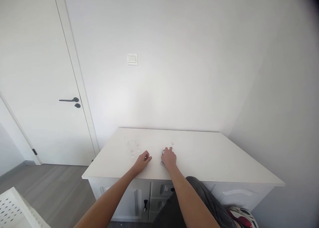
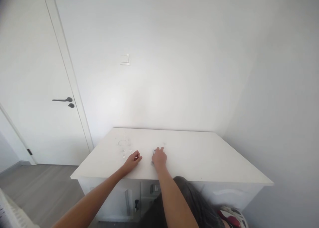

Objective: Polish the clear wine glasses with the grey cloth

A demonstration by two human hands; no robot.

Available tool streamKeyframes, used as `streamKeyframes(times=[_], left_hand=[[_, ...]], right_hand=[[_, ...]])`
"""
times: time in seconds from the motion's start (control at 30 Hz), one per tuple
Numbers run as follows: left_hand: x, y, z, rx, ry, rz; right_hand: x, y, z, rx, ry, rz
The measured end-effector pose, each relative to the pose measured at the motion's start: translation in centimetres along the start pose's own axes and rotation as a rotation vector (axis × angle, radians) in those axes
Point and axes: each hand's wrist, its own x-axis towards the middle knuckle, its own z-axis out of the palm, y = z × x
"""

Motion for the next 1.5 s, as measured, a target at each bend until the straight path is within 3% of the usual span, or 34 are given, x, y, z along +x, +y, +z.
streamKeyframes(times=[0.17,0.3,0.43,0.53,0.9,1.03,1.27,1.4,1.5], left_hand=[[-1.4,0.9,-0.1,-0.068,0.049,-0.061],[-3.3,0.2,-0.8,-0.305,0.314,-0.208],[-4.3,-1.2,-2.9,-0.645,0.613,-0.340],[-3.7,-1.8,-4.6,-0.747,0.712,-0.403],[-1.9,-2.0,-5.8,-0.912,0.573,-0.540],[-1.9,-1.5,-6.4,-0.935,0.432,-0.567],[-2.3,-1.1,-7.4,-1.068,0.276,-0.507],[-2.7,-1.3,-7.2,-1.110,0.231,-0.497],[-3.2,-1.4,-6.3,-1.087,0.223,-0.415]], right_hand=[[1.3,1.7,-0.6,-0.022,-0.057,0.020],[3.0,3.7,-1.2,0.001,-0.077,0.107],[4.7,5.6,-1.7,0.052,-0.077,0.167],[5.5,6.8,-1.9,0.085,-0.063,0.201],[5.0,6.2,-1.6,0.116,-0.004,0.179],[5.1,6.2,-1.9,0.161,-0.010,0.189],[4.8,7.0,-2.7,0.260,0.032,0.317],[4.3,6.2,-3.3,0.328,0.053,0.287],[3.9,5.1,-3.8,0.429,0.018,0.231]])
